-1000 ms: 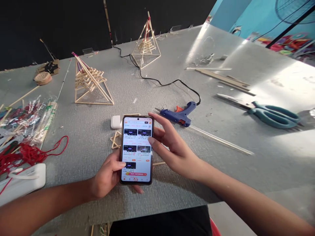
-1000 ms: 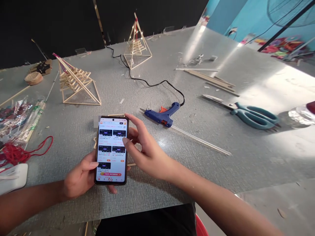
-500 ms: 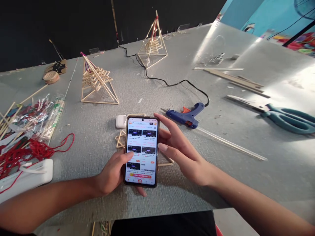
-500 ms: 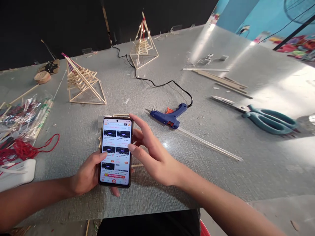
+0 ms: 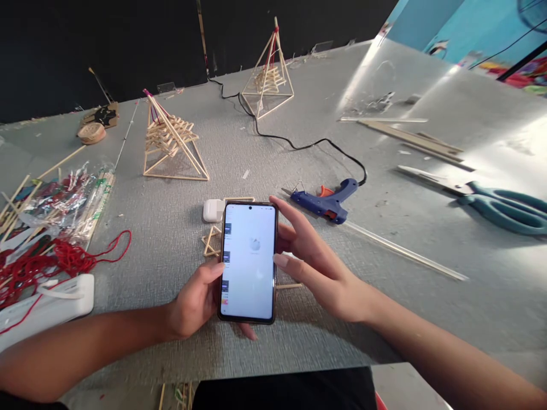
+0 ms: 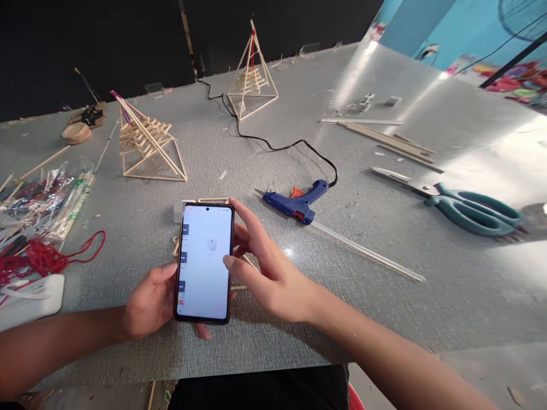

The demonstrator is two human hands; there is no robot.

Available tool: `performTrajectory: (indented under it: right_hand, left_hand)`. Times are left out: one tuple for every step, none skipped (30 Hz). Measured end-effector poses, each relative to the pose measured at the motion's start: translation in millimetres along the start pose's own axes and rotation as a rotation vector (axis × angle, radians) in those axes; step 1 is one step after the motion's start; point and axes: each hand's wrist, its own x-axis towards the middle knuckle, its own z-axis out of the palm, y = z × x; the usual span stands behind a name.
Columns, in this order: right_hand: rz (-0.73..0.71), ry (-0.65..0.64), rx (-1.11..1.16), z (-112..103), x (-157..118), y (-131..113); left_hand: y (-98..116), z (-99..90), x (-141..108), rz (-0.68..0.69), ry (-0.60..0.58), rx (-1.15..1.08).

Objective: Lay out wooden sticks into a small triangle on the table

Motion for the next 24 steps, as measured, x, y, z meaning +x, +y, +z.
performTrajectory:
  right_hand:
    - [-0.009, -0.006, -0.016, 0.0, -0.1, -0.5]
    - [-0.018, -0.012, -0.032, 0.1, -0.2, -1.1]
    - [-0.028, -0.019, -0.050, 0.2, -0.4, -1.5]
    - [-0.038, -0.024, -0.069, 0.5, -0.7, -1.8]
    - [-0.048, -0.026, -0.089, 0.8, -1.0, -2.0]
    - [-0.057, -0.026, -0.106, 1.2, -1.3, -2.1]
    - [-0.062, -0.024, -0.121, 1.5, -1.6, -2.1]
    - [-0.065, -0.023, -0.130, 1.7, -1.9, -2.0]
    - [-0.064, -0.021, -0.134, 1.9, -2.0, -2.0]
    - [-0.062, -0.020, -0.135, 2.0, -2.1, -2.0]
    - [-0.060, -0.019, -0.136, 2.0, -2.1, -2.1]
    - [-0.060, -0.017, -0.137, 2.0, -2.0, -2.4]
    - [-0.062, -0.017, -0.137, 1.9, -1.8, -2.8]
    - [-0.064, -0.018, -0.137, 1.9, -1.7, -3.3]
    - [-0.066, -0.019, -0.138, 1.9, -1.5, -3.8]
    - [-0.070, -0.020, -0.138, 1.9, -1.4, -4.3]
    - [-0.073, -0.020, -0.139, 2.0, -1.2, -4.7]
    - [-0.074, -0.019, -0.140, 2.1, -1.2, -5.0]
    - [-0.076, -0.019, -0.140, 2.2, -1.1, -5.1]
    - [-0.079, -0.019, -0.139, 2.3, -1.1, -5.2]
    - [-0.080, -0.022, -0.137, 2.4, -1.0, -5.1]
    - [-0.081, -0.025, -0.136, 2.4, -1.0, -4.8]
    - [-0.085, -0.029, -0.135, 2.3, -1.0, -4.4]
    - [-0.092, -0.034, -0.136, 2.1, -1.0, -3.9]
  left_hand:
    - [-0.1, 0.0, 0.2, -0.002, -0.006, 0.000]
    - [-0.1, -0.1, 0.4, -0.001, -0.011, -0.001]
    - [0.1, -0.1, 0.5, 0.004, -0.014, -0.005]
    - [0.3, -0.1, 0.6, 0.013, -0.015, -0.009]
    - [0.5, 0.0, 0.7, 0.024, -0.014, -0.014]
    - [0.9, 0.3, 0.8, 0.036, -0.013, -0.020]
    - [1.2, 0.7, 1.0, 0.043, -0.009, -0.027]
    - [1.6, 1.2, 1.1, 0.049, -0.005, -0.031]
    - [1.8, 1.7, 1.3, 0.053, 0.002, -0.033]
    - [2.0, 2.2, 1.4, 0.055, 0.007, -0.031]
    - [2.0, 2.4, 1.4, 0.054, 0.011, -0.028]
    - [1.9, 2.5, 1.4, 0.052, 0.011, -0.025]
    - [1.6, 2.3, 1.3, 0.048, 0.010, -0.022]
    - [1.2, 2.0, 1.1, 0.047, 0.007, -0.020]
    - [0.7, 1.5, 0.9, 0.047, 0.004, -0.020]
    - [0.1, 0.8, 0.7, 0.048, 0.000, -0.022]
    - [-0.4, 0.2, 0.4, 0.049, -0.003, -0.024]
    - [-0.9, -0.4, 0.2, 0.052, -0.006, -0.027]
    - [-1.4, -0.8, 0.0, 0.051, -0.008, -0.027]
    - [-1.8, -1.1, -0.1, 0.050, -0.011, -0.026]
    - [-2.1, -1.3, 0.0, 0.047, -0.011, -0.023]
    - [-2.3, -1.3, 0.2, 0.042, -0.009, -0.018]
    - [-2.3, -1.2, 0.6, 0.033, -0.006, -0.012]
    - [-2.2, -1.0, 1.0, 0.022, -0.003, -0.006]
